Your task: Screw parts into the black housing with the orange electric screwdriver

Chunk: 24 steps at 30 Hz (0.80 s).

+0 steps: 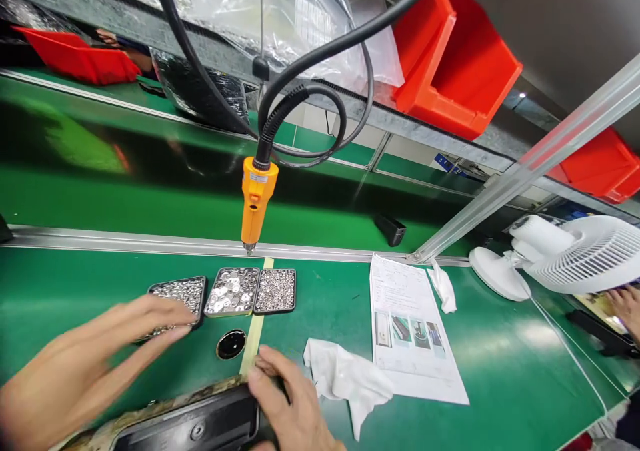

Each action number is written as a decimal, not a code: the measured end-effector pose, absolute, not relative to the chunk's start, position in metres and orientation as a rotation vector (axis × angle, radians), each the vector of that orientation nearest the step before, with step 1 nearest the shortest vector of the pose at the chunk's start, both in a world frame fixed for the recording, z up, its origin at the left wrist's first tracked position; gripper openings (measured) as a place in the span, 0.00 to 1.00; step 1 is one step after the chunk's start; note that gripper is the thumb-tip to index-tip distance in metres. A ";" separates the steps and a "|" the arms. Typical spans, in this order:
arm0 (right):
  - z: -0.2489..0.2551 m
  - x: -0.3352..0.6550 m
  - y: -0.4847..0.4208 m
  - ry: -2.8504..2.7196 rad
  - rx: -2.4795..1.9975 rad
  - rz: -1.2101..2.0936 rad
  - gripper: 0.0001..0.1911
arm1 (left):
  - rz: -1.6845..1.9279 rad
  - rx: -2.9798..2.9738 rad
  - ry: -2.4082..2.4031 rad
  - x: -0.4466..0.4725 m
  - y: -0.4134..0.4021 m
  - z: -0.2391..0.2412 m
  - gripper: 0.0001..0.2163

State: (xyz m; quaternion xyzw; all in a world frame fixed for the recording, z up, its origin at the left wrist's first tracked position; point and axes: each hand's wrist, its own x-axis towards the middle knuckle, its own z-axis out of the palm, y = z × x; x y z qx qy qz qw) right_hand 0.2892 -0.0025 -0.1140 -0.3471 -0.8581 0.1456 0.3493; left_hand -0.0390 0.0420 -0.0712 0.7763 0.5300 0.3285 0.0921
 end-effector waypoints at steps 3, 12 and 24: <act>-0.113 0.294 0.000 -2.066 -0.999 0.494 0.36 | 0.791 2.328 1.546 -0.030 0.105 -0.062 0.16; -0.106 0.301 0.005 -2.041 -1.034 0.519 0.26 | 0.648 2.255 1.532 -0.006 0.144 -0.075 0.18; -0.075 0.291 0.013 -1.883 -1.057 0.509 0.22 | 0.923 2.065 1.375 -0.013 0.031 -0.025 0.10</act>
